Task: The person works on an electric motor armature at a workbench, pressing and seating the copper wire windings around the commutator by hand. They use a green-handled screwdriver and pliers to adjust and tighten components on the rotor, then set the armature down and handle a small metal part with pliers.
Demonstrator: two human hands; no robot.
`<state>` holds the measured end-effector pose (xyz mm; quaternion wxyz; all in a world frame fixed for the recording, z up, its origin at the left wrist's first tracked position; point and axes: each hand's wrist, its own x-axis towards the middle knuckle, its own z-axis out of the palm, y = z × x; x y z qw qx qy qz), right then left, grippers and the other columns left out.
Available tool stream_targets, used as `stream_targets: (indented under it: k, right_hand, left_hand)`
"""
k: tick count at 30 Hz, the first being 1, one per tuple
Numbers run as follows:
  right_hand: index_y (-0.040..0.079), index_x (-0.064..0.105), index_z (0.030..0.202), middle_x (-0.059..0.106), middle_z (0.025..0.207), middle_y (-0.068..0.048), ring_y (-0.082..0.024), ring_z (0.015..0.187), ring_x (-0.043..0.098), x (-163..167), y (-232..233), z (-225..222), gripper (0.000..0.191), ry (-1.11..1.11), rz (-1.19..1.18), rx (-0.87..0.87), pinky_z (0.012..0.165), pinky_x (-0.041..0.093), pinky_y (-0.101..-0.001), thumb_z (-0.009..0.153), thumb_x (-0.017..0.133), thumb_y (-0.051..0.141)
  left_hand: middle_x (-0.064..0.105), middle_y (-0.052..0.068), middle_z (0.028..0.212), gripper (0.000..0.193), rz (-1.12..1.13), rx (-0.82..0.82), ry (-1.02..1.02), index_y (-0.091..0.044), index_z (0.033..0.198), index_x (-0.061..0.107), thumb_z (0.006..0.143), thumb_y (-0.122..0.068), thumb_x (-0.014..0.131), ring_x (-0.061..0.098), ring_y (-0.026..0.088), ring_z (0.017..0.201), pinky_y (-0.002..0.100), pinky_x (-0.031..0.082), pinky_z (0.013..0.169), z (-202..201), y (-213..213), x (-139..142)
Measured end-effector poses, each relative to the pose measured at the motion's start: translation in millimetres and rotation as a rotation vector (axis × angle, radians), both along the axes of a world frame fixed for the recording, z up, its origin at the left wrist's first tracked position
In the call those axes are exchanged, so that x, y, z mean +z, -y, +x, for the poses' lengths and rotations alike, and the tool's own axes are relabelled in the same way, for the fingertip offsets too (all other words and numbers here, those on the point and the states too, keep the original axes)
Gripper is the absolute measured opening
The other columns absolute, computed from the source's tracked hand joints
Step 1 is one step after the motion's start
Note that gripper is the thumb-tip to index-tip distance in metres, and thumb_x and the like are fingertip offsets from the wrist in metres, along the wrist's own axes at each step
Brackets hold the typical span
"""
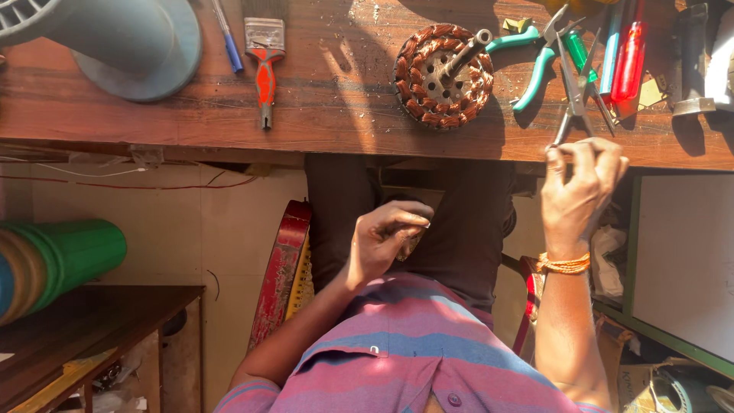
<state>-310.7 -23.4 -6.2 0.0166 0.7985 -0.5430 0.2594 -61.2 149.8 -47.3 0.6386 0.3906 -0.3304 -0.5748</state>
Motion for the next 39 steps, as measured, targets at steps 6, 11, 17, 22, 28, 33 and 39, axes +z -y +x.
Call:
stream_targets:
  k: [6,11,17,22,28,33,39]
  right_hand:
    - [0.004,0.062,0.128,0.056,0.119,-0.012,-0.029,0.119,0.057,10,11,-17,0.028,0.017,0.055,-0.062,0.105,0.046,-0.045,0.104,0.077,0.003]
    - [0.005,0.052,0.147,0.053,0.124,-0.014,-0.029,0.121,0.059,18,15,-24,0.048,0.112,0.137,-0.029,0.09,0.054,-0.0365,0.105,0.072,-0.004]
    - [0.005,0.051,0.15,0.05,0.133,-0.016,-0.029,0.129,0.061,15,18,-37,0.051,0.149,0.136,0.007,0.087,0.056,-0.0329,0.105,0.072,-0.007]
    - [0.006,0.054,0.15,0.054,0.13,-0.015,-0.025,0.111,0.063,15,20,-49,0.047,0.089,0.213,-0.016,0.083,0.054,-0.034,0.108,0.071,-0.006]
    - [0.005,0.051,0.151,0.063,0.122,-0.017,-0.024,0.088,0.068,29,-2,-47,0.053,0.118,0.274,-0.083,0.075,0.054,-0.0345,0.105,0.074,-0.005]
    - [0.012,0.034,0.163,0.071,0.104,-0.016,-0.016,0.078,0.07,25,-10,-52,0.079,0.442,0.661,-0.235,0.064,0.057,-0.032,0.094,0.07,-0.002]
    - [-0.005,0.039,0.114,0.075,0.107,-0.021,-0.015,0.073,0.062,-25,-53,-44,0.041,1.057,0.917,0.04,0.061,0.047,-0.0226,0.11,0.077,0.01]
  left_hand:
    - [0.076,0.007,0.098,0.016,0.091,-0.102,0.207,0.0,0.108,0.076,0.094,0.0,0.068,0.064,0.006,0.066,0.021,0.052,0.058,19,5,11]
    - [0.077,0.002,0.086,0.016,0.251,-0.159,0.179,-0.001,0.107,0.077,0.094,-0.006,0.07,0.065,0.006,0.059,0.022,0.053,0.054,15,8,4]
    - [0.075,0.003,0.086,0.016,0.164,-0.163,0.187,-0.002,0.11,0.078,0.097,-0.009,0.071,0.062,0.005,0.064,0.021,0.051,0.056,6,4,-4]
    - [0.071,0.001,0.085,0.018,0.2,-0.186,0.147,-0.002,0.111,0.075,0.096,-0.013,0.071,0.062,0.004,0.066,0.021,0.049,0.055,3,6,-6]
    - [0.07,0.001,0.082,0.018,0.166,-0.167,0.173,-0.002,0.11,0.073,0.099,-0.015,0.069,0.063,0.006,0.066,0.022,0.051,0.059,3,7,-8]
    - [0.069,0.001,0.094,0.016,0.093,-0.142,0.192,-0.001,0.108,0.073,0.099,-0.013,0.068,0.065,0.007,0.07,0.023,0.053,0.063,1,10,-8]
    - [0.074,0.003,0.09,0.016,0.189,-0.104,0.039,0.001,0.108,0.076,0.096,-0.009,0.071,0.063,0.007,0.064,0.023,0.05,0.056,-7,17,3]
